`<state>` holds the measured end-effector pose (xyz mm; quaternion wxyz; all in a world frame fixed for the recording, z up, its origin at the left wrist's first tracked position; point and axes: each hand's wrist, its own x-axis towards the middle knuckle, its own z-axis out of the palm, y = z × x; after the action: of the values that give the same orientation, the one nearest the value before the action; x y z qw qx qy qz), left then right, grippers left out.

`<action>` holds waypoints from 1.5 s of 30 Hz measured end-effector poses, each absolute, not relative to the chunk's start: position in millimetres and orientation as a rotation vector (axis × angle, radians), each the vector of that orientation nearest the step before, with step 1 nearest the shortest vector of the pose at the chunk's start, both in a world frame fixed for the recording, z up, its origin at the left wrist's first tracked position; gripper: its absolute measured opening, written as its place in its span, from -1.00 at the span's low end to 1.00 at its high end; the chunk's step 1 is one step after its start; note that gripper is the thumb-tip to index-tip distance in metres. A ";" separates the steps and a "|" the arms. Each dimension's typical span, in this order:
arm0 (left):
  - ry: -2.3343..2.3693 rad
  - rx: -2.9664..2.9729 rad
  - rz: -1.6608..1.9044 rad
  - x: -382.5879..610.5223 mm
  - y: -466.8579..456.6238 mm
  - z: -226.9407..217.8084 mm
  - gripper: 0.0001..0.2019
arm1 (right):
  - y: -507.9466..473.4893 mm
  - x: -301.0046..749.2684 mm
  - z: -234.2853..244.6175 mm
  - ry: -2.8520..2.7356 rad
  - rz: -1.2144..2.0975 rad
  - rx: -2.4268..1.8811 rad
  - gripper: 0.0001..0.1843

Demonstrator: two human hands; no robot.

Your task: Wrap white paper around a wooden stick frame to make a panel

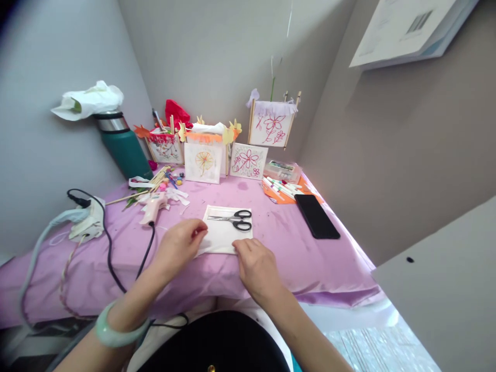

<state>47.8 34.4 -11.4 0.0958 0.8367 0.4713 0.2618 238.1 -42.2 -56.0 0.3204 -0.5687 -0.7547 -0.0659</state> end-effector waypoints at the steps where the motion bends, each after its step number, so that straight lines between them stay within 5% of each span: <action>1: 1.412 2.425 0.819 37.9 32.8 -12.3 -0.89 | -42.9 239.1 -55.3 -1.997 -0.173 -1.502 -0.76; 18: 1.569 2.769 0.718 9.1 -1.0 -31.8 -0.95 | -46.5 234.4 -48.6 -1.953 -0.142 -1.583 -0.77; 33: 1.109 2.664 0.792 4.0 27.1 -31.2 -0.85 | -45.9 234.6 -48.3 -1.952 -0.122 -1.602 -0.78; 45: 1.000 2.537 0.348 14.8 60.5 0.0 -0.81 | -46.2 235.8 -44.7 -1.995 -0.097 -1.573 -0.76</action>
<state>14.8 60.5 0.0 0.1949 0.9052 0.3567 0.1241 235.8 -46.2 -44.7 0.2953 -0.5912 -0.7496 -0.0366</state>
